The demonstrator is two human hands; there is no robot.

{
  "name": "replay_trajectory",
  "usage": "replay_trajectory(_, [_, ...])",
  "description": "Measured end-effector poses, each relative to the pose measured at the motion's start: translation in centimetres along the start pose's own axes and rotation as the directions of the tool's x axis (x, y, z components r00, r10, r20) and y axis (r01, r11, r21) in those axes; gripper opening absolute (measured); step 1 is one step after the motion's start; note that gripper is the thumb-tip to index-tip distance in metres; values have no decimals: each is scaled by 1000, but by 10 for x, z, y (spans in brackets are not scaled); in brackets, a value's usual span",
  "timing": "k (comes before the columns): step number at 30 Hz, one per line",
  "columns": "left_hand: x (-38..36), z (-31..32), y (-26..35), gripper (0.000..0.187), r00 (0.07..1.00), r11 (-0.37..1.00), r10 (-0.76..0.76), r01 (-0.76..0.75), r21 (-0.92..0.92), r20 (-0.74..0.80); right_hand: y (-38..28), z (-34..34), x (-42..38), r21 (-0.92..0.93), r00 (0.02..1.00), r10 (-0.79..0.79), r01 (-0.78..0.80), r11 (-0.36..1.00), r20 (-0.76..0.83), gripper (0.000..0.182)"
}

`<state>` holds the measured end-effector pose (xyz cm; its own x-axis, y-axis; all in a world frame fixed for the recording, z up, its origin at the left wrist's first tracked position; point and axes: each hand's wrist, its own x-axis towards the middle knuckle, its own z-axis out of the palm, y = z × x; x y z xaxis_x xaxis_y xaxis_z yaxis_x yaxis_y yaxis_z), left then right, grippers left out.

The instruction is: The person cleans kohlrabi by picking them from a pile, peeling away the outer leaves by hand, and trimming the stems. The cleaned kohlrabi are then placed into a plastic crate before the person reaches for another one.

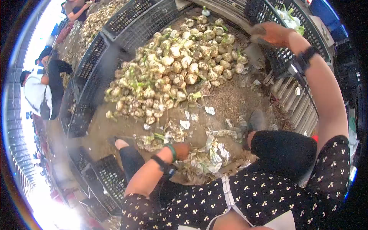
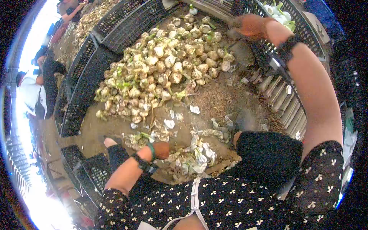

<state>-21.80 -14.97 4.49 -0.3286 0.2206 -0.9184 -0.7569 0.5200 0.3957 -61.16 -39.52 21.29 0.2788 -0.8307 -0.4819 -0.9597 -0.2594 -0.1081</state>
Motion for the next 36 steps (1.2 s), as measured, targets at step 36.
replay_trajectory(36, [61, -412, -119, 58, 877, 999, -39, 25, -36, -479, 13, 238, 262, 202, 884, 438, -464, 863, 162, 79])
